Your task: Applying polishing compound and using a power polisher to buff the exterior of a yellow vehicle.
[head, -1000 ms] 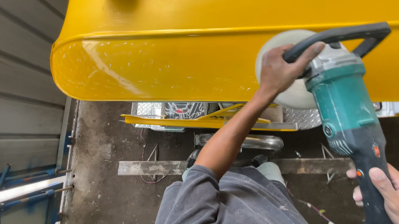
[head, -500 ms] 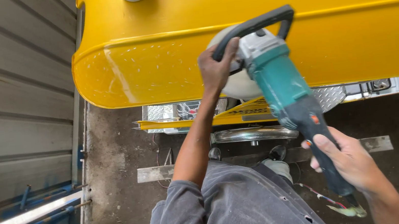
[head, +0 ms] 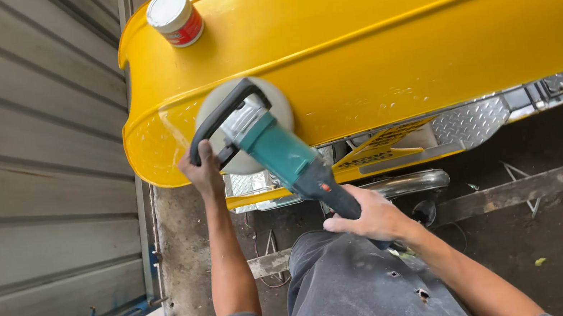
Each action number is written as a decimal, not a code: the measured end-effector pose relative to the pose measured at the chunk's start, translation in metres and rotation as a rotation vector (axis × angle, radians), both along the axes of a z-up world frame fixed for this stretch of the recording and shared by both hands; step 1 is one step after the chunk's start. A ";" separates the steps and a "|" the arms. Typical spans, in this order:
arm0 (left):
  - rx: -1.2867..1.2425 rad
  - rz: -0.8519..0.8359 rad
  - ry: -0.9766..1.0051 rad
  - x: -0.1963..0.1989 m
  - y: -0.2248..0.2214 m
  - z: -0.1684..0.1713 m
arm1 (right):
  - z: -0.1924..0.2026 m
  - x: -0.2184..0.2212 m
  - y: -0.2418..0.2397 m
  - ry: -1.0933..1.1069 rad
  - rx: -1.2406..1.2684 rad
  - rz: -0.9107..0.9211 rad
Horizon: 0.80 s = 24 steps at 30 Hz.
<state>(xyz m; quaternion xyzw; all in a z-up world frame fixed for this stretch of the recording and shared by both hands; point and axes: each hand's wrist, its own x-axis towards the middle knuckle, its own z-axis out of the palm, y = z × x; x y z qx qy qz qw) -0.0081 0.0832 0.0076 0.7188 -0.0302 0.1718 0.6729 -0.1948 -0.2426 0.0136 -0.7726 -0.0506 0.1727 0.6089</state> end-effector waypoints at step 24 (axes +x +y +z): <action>0.195 -0.427 0.036 0.012 -0.316 -0.013 | -0.045 -0.101 -0.160 0.346 -0.078 -0.620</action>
